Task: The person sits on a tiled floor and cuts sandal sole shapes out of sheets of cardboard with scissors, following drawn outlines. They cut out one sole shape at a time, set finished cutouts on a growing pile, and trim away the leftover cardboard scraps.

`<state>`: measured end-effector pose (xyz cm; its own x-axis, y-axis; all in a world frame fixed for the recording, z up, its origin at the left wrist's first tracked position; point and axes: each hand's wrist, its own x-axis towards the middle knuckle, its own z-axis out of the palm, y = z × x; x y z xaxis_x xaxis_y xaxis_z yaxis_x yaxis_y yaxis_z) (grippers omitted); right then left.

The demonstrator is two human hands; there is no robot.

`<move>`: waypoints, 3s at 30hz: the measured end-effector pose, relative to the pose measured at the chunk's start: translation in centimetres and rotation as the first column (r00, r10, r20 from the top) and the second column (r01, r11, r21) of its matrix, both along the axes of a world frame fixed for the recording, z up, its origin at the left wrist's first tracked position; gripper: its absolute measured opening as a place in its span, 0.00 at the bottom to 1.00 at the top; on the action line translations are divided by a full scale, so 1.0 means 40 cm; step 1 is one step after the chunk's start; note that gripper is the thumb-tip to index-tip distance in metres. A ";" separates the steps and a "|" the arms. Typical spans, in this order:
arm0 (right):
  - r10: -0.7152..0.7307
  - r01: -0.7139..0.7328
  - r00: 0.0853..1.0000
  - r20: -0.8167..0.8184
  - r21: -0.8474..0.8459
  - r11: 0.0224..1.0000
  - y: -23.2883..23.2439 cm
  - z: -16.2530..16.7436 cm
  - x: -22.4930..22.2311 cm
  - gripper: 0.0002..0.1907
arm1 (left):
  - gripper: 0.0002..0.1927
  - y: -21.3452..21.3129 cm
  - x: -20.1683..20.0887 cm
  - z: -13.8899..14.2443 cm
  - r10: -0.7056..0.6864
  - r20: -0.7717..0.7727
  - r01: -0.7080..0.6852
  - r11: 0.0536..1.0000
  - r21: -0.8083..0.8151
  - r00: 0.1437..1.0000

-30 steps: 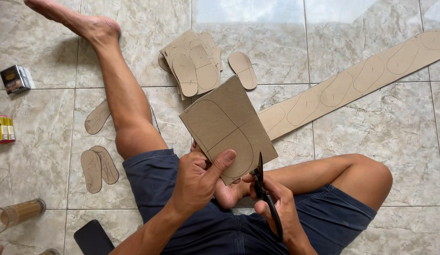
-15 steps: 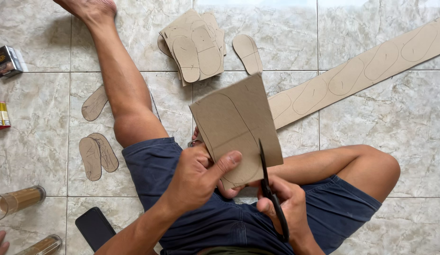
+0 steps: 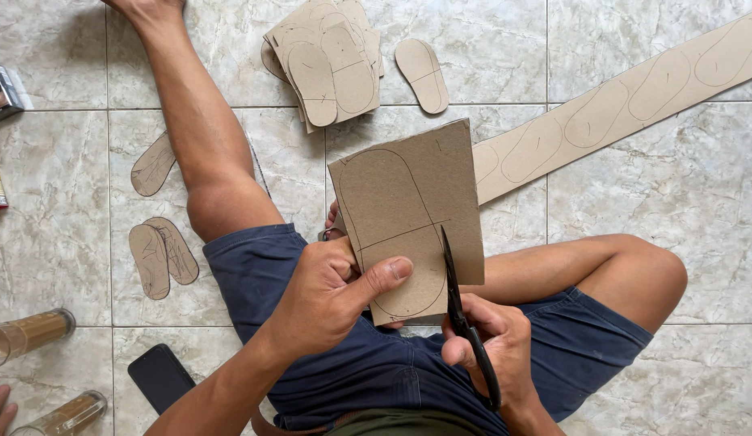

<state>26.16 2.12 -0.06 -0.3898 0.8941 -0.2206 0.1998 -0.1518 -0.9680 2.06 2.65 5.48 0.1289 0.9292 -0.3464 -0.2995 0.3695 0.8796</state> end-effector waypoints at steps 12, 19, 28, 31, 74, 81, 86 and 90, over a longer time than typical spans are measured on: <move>0.049 -0.023 0.983 0.179 -0.143 0.989 -0.006 0.006 0.036 0.20 | 0.17 0.006 -0.022 -0.012 0.051 -0.250 -0.029 0.995 0.092 0.967; 0.067 -0.060 0.989 0.130 -0.057 0.997 0.023 0.050 -0.018 0.15 | 0.17 -0.011 -0.003 -0.024 -0.021 -0.183 0.038 0.995 0.092 0.983; 0.036 -0.036 0.989 0.147 0.000 0.999 -0.002 0.014 -0.012 0.08 | 0.17 -0.036 -0.004 -0.050 -0.015 -0.149 0.026 0.997 0.070 0.989; -0.005 0.000 0.977 0.212 0.022 1.000 -0.017 -0.013 -0.003 0.05 | 0.17 -0.037 0.004 -0.053 0.000 -0.108 0.008 0.997 0.077 0.994; 0.056 -0.055 0.998 0.013 -0.080 0.995 -0.041 -0.088 0.038 0.15 | 0.19 -0.021 0.059 -0.101 0.181 0.096 -0.190 0.977 0.093 0.979; -0.005 -0.034 0.984 -0.176 -0.217 0.976 -0.034 -0.057 -0.015 0.30 | 0.18 -0.032 0.071 -0.039 0.110 -0.124 -0.094 0.987 0.130 0.986; -0.012 -0.034 0.979 -0.205 -0.218 0.975 -0.026 -0.038 -0.018 0.30 | 0.17 -0.044 0.072 -0.030 0.081 -0.158 -0.060 0.989 0.132 0.984; -0.021 -0.018 0.977 -0.210 -0.181 0.983 -0.034 -0.036 -0.016 0.29 | 0.17 -0.049 0.070 -0.034 0.086 -0.134 -0.069 0.990 0.122 0.987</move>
<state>25.53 0.75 -1.52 -0.4434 0.8474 -0.2921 -0.0059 -0.3286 -0.9444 4.87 0.67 4.11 0.0135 0.9694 -0.2450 -0.1958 0.2429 0.9501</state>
